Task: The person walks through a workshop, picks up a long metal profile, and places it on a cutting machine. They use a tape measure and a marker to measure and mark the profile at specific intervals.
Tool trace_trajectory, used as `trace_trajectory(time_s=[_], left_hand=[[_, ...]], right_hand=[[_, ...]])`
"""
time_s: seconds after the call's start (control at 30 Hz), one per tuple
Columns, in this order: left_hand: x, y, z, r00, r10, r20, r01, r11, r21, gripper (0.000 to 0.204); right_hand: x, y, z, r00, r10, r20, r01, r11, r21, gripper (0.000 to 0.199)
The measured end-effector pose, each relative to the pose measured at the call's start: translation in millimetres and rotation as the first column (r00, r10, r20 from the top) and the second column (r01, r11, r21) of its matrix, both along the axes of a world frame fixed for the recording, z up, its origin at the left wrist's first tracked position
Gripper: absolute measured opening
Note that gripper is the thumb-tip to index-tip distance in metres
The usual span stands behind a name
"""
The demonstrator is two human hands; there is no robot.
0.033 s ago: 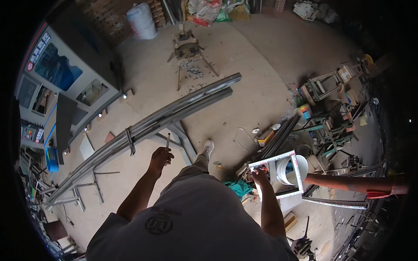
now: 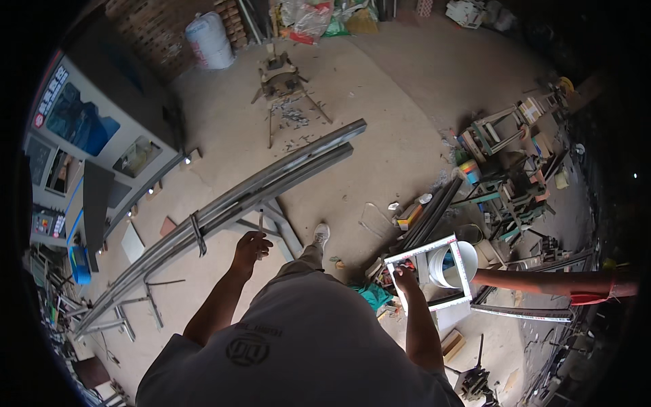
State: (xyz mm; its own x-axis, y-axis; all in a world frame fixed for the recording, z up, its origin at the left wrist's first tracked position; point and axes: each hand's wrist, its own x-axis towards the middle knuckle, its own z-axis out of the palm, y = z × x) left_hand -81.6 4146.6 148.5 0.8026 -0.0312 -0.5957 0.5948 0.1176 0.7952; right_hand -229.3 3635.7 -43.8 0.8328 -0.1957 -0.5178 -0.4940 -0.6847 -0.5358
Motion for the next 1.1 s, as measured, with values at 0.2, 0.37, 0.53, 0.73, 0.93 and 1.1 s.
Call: trace_trajectory(time_s=[0.2, 0.37, 0.53, 0.73, 0.93, 1.1], left_hand=[[174.8, -91.8, -54.4, 0.990, -0.133, -0.043, 0.102, 0.897, -0.430, 0.022], [281.5, -149.7, -58.0, 0.992, -0.118, -0.054, 0.089, 0.922, -0.377, 0.024], [382.6, -204.6, -82.8, 0.995, -0.098, -0.030, 0.093, 0.987, -0.130, 0.028], [483.4, -276.8, -99.3, 0.997, -0.069, 0.018, 0.068, 0.996, 0.062, 0.036], [556.3, -356.9, -99.3, 0.992, -0.032, 0.123, 0.010, 0.985, 0.175, 0.030], [607.9, -395.8, -113.3, 0.999, 0.027, 0.017, -0.032, 0.940, 0.339, 0.023]], right_hand=[[-29.1, -30.7, -47.4, 0.954, -0.261, -0.149, 0.259, 0.965, -0.031, 0.031], [-16.6, -19.2, -55.4, 0.813, -0.520, -0.262, 0.547, 0.836, 0.036, 0.034], [29.6, -40.7, -87.9, 0.843, -0.422, -0.335, 0.467, 0.882, 0.064, 0.033], [140.3, -163.0, -93.1, 0.955, -0.113, -0.275, 0.151, 0.981, 0.120, 0.033], [320.9, -339.2, -52.1, 0.909, -0.401, -0.115, 0.394, 0.916, -0.077, 0.035], [441.8, -441.8, -10.2, 0.790, -0.603, 0.106, 0.601, 0.797, 0.057, 0.037]])
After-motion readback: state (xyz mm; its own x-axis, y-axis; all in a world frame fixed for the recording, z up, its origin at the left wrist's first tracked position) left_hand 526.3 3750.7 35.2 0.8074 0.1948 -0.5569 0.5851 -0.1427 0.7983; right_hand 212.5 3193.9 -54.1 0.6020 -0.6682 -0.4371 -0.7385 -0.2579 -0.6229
